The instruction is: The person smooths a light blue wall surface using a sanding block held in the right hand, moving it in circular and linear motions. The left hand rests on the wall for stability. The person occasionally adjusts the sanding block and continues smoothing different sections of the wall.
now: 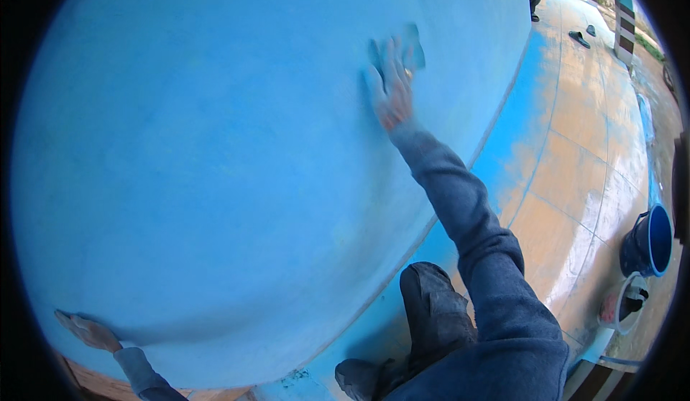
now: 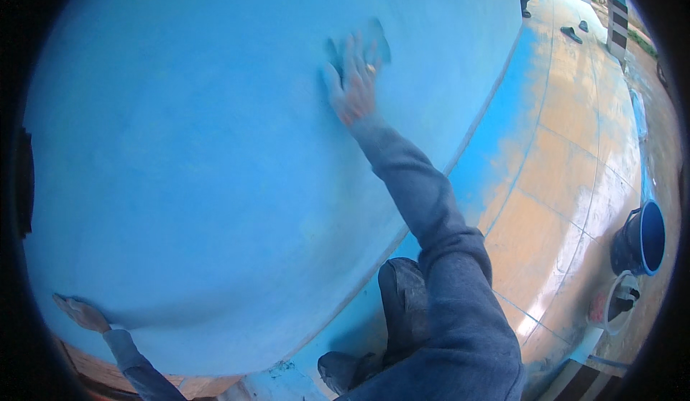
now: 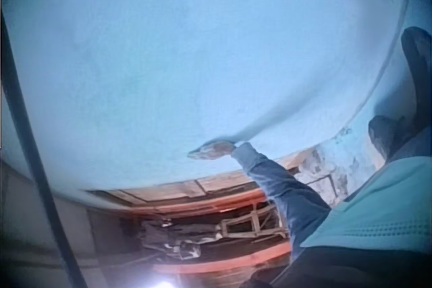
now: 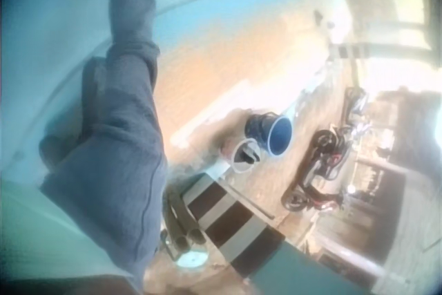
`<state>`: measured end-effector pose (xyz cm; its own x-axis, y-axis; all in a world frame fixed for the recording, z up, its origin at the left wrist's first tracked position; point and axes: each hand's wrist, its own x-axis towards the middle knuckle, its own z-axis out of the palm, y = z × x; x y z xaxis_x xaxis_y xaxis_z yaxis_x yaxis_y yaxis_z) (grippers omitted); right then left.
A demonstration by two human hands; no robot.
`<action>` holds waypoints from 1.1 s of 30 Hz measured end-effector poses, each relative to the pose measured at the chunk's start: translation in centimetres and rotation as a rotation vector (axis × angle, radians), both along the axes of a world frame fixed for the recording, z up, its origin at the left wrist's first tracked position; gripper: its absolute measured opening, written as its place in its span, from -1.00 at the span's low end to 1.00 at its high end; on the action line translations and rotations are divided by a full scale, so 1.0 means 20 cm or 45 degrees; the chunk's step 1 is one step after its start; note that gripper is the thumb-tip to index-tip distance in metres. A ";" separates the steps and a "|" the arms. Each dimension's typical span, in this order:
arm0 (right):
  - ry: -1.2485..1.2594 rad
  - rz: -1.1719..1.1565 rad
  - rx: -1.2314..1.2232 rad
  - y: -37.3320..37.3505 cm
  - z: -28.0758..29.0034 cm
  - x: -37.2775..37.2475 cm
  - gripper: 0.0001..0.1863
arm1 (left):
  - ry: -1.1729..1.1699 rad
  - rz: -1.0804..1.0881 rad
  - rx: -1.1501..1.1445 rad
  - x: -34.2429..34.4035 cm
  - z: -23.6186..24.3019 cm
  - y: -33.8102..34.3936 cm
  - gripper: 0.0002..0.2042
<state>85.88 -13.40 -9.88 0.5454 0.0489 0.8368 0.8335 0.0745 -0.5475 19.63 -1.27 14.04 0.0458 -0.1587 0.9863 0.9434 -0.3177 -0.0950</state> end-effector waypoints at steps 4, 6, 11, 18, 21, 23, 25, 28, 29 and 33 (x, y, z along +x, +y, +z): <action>-0.263 0.060 -0.110 -0.03 -0.05 -0.20 -0.23 | -0.012 0.025 0.020 0.00 -0.02 -0.01 -0.51; -0.305 0.092 -0.147 -0.03 -0.19 -0.21 -0.22 | -0.004 0.009 0.047 -0.01 -0.01 -0.02 -0.51; -0.014 -0.001 -0.003 0.01 0.14 0.03 -0.16 | -0.014 0.027 0.040 -0.01 0.00 -0.01 -0.51; -0.328 0.069 -0.171 -0.03 -0.19 -0.14 -0.22 | -0.012 0.004 0.029 -0.03 0.00 -0.02 -0.50; -0.124 -0.022 -0.053 -0.03 0.01 -0.03 -0.24 | 0.020 0.013 0.049 0.00 0.00 -0.02 -0.50; -0.052 -0.070 -0.061 0.01 0.11 -0.09 -0.25 | -0.012 0.012 0.024 0.02 -0.01 -0.04 -0.50; -0.217 0.023 -0.098 -0.02 -0.08 -0.22 -0.29 | -0.017 0.027 0.027 0.01 -0.01 -0.04 -0.50; -0.353 0.112 -0.146 -0.07 -0.20 -0.15 -0.33 | -0.004 0.058 0.053 -0.03 -0.01 -0.02 -0.51; -0.379 0.132 -0.162 -0.08 -0.18 -0.10 -0.34 | -0.015 0.057 0.048 -0.03 0.00 -0.01 -0.51; -0.111 0.077 0.083 -0.07 0.02 0.06 -0.42 | -0.038 0.016 0.035 -0.02 0.00 -0.02 -0.51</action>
<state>87.14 -14.82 -9.52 0.4678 0.0234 0.8835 0.8707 0.1593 -0.4653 19.30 -1.73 14.04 0.0189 -0.1855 0.9825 0.9498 -0.3035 -0.0756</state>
